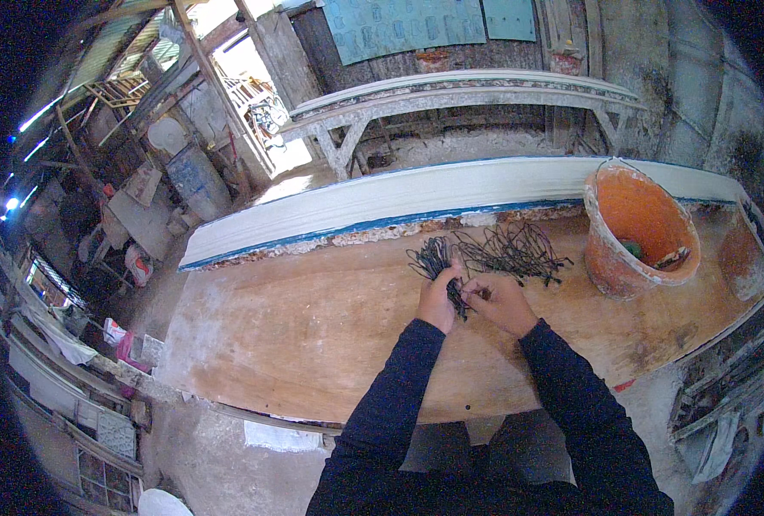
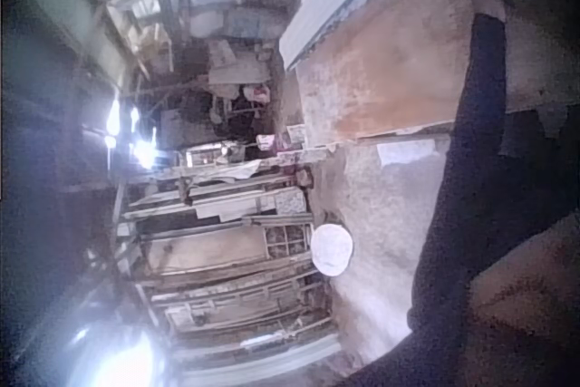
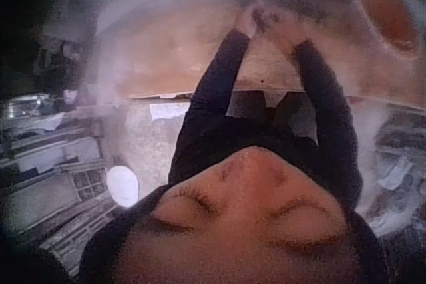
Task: The person untangles and sorts a bundle of black cables on a wooden workbench, then places them into an orange bucket. The person then walks across the workshop and places the cables into a black bag.
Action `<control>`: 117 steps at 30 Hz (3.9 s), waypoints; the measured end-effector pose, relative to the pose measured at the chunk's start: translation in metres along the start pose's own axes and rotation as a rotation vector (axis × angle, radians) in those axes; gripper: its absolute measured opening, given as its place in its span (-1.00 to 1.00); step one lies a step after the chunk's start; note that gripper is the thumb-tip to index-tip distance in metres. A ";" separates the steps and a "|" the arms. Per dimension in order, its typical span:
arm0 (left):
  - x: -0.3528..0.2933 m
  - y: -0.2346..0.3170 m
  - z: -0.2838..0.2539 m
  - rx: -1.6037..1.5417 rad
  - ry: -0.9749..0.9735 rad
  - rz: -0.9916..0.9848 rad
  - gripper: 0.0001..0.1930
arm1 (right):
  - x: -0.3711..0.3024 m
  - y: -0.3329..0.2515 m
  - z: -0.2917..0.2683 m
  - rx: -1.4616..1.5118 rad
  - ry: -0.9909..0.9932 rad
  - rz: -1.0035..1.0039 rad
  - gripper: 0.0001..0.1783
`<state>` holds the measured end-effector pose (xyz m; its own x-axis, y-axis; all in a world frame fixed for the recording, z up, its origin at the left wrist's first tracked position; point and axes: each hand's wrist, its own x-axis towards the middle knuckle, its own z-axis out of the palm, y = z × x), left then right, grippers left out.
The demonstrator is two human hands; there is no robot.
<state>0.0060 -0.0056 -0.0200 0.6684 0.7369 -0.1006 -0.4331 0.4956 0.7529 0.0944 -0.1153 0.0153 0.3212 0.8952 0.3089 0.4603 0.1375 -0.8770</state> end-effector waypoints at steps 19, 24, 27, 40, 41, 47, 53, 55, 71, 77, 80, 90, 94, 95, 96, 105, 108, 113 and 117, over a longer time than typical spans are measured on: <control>0.004 0.014 -0.004 -0.128 0.023 0.024 -0.76 | 0.004 0.012 -0.017 -0.590 0.201 0.035 -0.82; 0.003 0.015 -0.005 -0.153 0.026 0.016 -0.78 | -0.003 0.007 -0.011 -0.768 0.048 0.014 -0.80; 0.001 0.016 -0.002 -0.150 0.041 -0.003 -0.79 | -0.002 0.012 -0.013 -0.795 0.051 0.044 -0.83; 0.004 0.011 -0.005 -0.117 0.041 -0.006 -0.78 | 0.001 0.014 -0.011 -0.818 0.107 0.058 -0.84; 0.003 0.011 -0.004 -0.108 0.046 -0.010 -0.78 | 0.000 0.014 -0.010 -0.823 0.067 0.082 -0.86; 0.006 0.007 -0.005 -0.129 0.041 -0.005 -0.79 | 0.001 0.013 -0.009 -0.855 0.129 0.030 -0.82; 0.008 0.007 -0.009 -0.067 0.008 -0.035 -0.80 | 0.007 0.013 -0.012 -0.504 0.313 -0.173 -0.81; 0.008 0.005 -0.008 -0.018 0.037 -0.040 -0.79 | 0.008 0.014 -0.012 -0.396 0.302 -0.232 -0.78; -0.007 0.013 0.006 0.166 -0.076 0.012 -0.64 | 0.003 -0.007 -0.006 -0.211 -0.019 -0.328 -0.70; -0.001 0.006 0.000 -0.004 -0.088 0.005 -0.70 | 0.003 -0.009 -0.001 -0.224 0.045 -0.390 -0.67; 0.001 0.007 0.000 0.010 -0.094 0.058 -0.69 | 0.003 -0.008 0.000 -0.167 0.067 -0.397 -0.65; 0.003 0.003 -0.003 -0.098 -0.041 0.004 -0.71 | -0.001 -0.015 -0.001 -0.184 0.099 -0.241 -0.66; 0.004 0.004 -0.004 -0.122 -0.008 0.044 -0.74 | -0.001 -0.025 -0.002 -0.094 0.157 -0.167 -0.67; 0.004 0.006 -0.004 -0.123 -0.004 0.058 -0.75 | -0.001 -0.022 -0.002 -0.121 0.217 -0.158 -0.69; 0.005 0.007 -0.005 -0.136 0.016 0.064 -0.75 | -0.001 -0.018 -0.003 -0.147 0.277 -0.149 -0.70; 0.011 0.008 -0.013 -0.247 0.019 0.049 -0.84 | 0.009 0.026 -0.022 -0.662 0.286 0.040 -0.83; 0.011 0.010 -0.011 -0.266 0.037 0.037 -0.84 | 0.007 0.029 -0.020 -0.789 0.152 0.125 -0.82; 0.001 0.014 0.000 -0.185 0.031 0.065 -0.86 | 0.001 0.024 -0.014 -0.861 0.088 0.121 -0.85; 0.004 0.012 -0.003 -0.200 -0.032 0.045 -0.79 | 0.000 0.027 -0.017 -0.858 0.091 0.089 -0.84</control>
<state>0.0020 0.0049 -0.0128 0.6635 0.7468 -0.0466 -0.5719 0.5463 0.6120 0.1204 -0.1189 -0.0020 0.4335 0.8452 0.3126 0.8840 -0.3314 -0.3298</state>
